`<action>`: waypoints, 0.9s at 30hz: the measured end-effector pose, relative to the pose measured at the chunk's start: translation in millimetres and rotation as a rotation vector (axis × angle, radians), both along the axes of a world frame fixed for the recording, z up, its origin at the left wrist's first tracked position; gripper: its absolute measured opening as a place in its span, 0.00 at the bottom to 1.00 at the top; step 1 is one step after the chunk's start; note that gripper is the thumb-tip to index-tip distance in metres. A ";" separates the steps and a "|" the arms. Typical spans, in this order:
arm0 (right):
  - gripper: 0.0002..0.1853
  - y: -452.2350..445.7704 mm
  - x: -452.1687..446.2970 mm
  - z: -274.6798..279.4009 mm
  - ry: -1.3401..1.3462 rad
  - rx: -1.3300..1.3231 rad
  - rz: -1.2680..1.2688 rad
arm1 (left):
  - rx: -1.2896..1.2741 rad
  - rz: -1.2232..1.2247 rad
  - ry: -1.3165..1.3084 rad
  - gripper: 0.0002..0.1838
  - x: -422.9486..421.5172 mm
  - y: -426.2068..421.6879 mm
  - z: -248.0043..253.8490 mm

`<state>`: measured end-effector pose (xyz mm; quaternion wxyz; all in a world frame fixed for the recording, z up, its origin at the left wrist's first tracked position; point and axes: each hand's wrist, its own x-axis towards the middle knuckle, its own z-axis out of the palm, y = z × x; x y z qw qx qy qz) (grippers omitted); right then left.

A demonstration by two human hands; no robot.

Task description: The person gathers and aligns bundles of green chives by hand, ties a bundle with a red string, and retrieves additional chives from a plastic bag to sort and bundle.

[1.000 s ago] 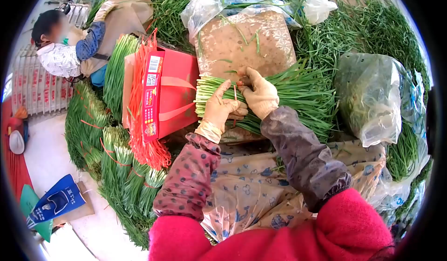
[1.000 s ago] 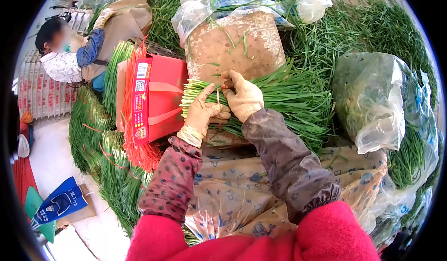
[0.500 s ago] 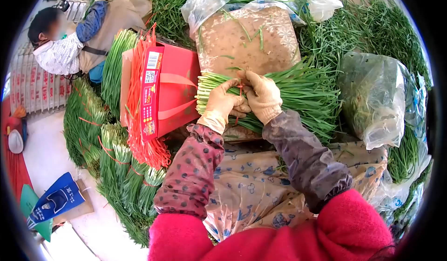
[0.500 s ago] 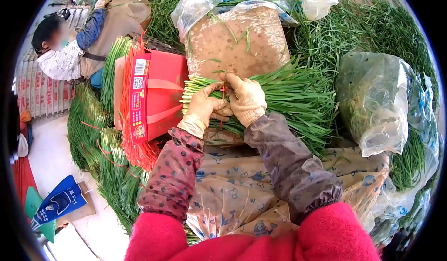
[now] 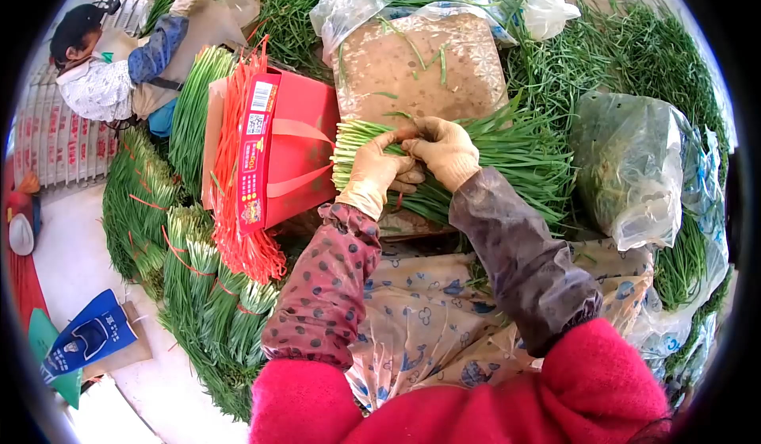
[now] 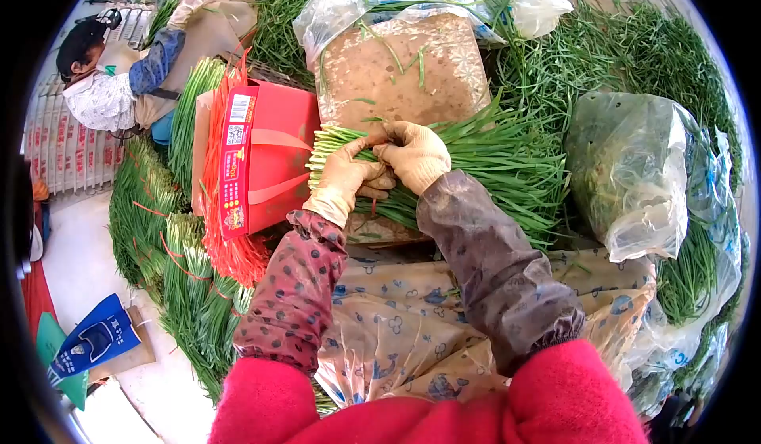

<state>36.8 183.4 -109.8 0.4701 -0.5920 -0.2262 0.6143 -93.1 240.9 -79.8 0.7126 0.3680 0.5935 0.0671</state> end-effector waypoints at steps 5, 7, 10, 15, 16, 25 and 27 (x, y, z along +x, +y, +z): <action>0.14 6.0 -0.6 -17.7 0.011 -0.051 -0.087 | 0.827 -0.462 0.410 0.30 -2.3 -21.2 19.4; 0.13 2.2 -2.1 -19.4 0.001 -0.066 -0.088 | 1.056 -0.447 0.155 0.33 -10.8 -13.8 14.6; 0.08 -2.0 -8.1 -4.9 -0.085 0.142 -0.202 | 1.183 -0.573 0.155 0.37 -20.1 -2.1 -9.4; 0.04 -0.8 -14.1 30.9 -0.899 0.563 -0.009 | 0.884 -0.627 0.093 0.37 -33.4 3.1 -18.1; 0.04 -1.4 -15.0 36.0 -0.932 0.605 -0.004 | 0.862 -0.581 -0.026 0.36 -38.8 5.5 -27.2; 0.06 5.8 -8.7 39.5 -0.935 0.272 0.063 | 1.056 -0.698 0.128 0.12 -30.0 -0.6 -33.1; 0.13 -1.8 -12.6 46.3 -0.984 0.387 0.060 | 1.144 -0.694 0.211 0.12 -27.0 -0.7 -36.7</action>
